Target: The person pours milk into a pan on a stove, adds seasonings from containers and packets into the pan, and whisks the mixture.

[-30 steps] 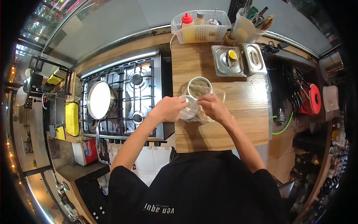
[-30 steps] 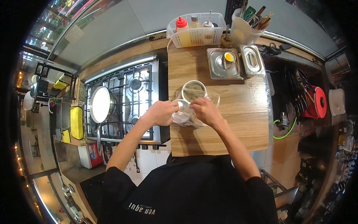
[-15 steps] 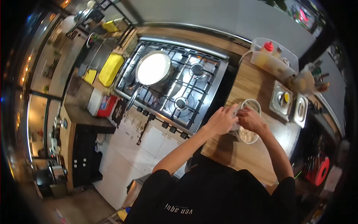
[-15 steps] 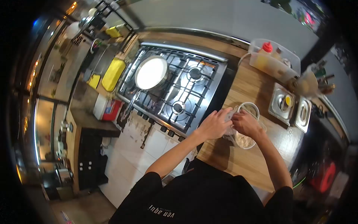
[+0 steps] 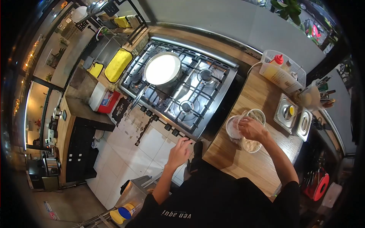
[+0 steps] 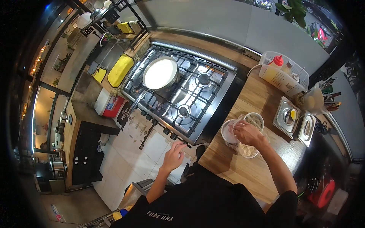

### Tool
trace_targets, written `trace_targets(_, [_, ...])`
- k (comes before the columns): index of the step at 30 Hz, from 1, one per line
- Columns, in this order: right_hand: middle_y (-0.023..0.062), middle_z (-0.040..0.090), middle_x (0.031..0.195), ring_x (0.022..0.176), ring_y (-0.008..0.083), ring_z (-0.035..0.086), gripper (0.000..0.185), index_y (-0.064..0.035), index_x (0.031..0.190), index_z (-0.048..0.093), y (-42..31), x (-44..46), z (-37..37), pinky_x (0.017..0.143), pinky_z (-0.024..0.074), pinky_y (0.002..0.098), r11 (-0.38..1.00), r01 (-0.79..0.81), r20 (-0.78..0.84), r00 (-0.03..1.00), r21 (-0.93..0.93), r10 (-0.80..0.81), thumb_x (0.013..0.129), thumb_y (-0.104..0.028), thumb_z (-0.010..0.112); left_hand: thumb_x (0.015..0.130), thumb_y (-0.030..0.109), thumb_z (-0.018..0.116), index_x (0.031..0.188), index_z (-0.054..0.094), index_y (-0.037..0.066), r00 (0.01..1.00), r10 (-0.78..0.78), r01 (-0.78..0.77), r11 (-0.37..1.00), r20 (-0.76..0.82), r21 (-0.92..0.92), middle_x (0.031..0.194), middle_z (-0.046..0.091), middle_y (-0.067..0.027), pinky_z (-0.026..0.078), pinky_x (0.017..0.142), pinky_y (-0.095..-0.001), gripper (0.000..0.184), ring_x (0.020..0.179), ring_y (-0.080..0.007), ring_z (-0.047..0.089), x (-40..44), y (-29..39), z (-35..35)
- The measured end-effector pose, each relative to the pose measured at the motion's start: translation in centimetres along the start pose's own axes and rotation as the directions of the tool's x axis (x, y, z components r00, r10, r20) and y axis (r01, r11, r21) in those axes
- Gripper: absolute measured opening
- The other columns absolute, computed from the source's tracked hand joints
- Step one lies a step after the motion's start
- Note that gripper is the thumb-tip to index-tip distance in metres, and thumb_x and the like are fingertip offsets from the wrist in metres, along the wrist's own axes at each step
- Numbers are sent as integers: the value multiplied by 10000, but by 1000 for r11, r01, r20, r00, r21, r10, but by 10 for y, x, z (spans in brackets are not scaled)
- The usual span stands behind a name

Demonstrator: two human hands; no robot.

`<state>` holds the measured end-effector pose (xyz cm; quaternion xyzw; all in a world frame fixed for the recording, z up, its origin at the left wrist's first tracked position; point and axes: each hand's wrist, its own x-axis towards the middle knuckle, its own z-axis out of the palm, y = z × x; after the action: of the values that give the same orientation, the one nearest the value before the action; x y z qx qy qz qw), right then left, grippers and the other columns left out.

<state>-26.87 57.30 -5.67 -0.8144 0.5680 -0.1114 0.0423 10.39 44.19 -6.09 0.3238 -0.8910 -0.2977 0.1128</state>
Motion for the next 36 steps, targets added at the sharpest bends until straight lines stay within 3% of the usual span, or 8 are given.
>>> trace_targets(16, [111,602,1232,1157,262,557,286,-73,1033,663,-7,8,-23,1020,416,376,998,-45,123,992,51,38,751,-118,634,815,172,588,1168,556,132,876,-453,469,880,166,-75,1172,541,-135,499,806,-478,357,922,-386,612,-174,-96,79])
trace_targets(19, [116,644,1139,1067,270,606,286,-60,1034,660,-10,-1,-40,943,468,374,979,-184,272,950,92,153,750,-98,659,834,282,597,1123,633,120,775,-592,604,797,221,16,1131,591,-160,491,844,-466,334,961,-379,610,-195,-108,97])
trace_targets(21, [110,672,1018,949,293,634,298,-45,1037,657,-15,-15,-47,850,502,382,958,-229,-71,967,170,244,743,-84,688,846,386,593,1052,703,129,461,-720,754,626,518,198,997,659,-177,491,862,-440,348,960,-365,622,-209,-122,108])
trace_targets(22, [110,672,1018,949,293,634,298,-45,1037,657,-18,-22,-53,850,502,382,959,-227,-73,967,167,242,743,-84,688,846,386,593,1052,703,129,465,-719,754,628,516,195,997,659,-177,491,862,-440,348,960,-365,622,-219,-126,117])
trace_targets(25, [111,673,952,878,277,640,275,-36,1032,658,-29,-51,-56,801,506,371,878,-472,-405,791,75,459,767,-88,712,842,404,600,999,716,131,415,-823,880,471,387,59,876,675,-172,497,850,-412,336,931,-366,633,-271,-139,164])
trace_targets(27, [102,661,909,790,233,622,221,-35,1036,660,-37,-82,-36,757,494,332,501,-670,-501,216,549,838,835,-123,691,847,347,594,1046,665,102,534,-788,844,480,306,-239,929,651,-170,492,858,-405,324,947,-354,625,-252,-125,197])
trace_targets(29, [99,624,812,703,198,565,182,-13,956,645,-70,-94,-35,680,465,301,390,-694,-547,-7,606,837,903,-187,643,851,290,589,1093,615,73,668,-683,713,472,297,-519,983,627,-168,487,867,-397,326,962,-342,618,-224,-109,211])
trace_targets(36, [38,378,491,462,175,388,480,-32,598,455,-255,-186,66,471,286,379,-123,-765,-45,-195,632,980,1003,-289,439,867,90,571,1259,440,-27,931,-363,193,594,-47,-781,1171,543,-162,470,895,-372,430,1016,-299,593,-192,-104,164])
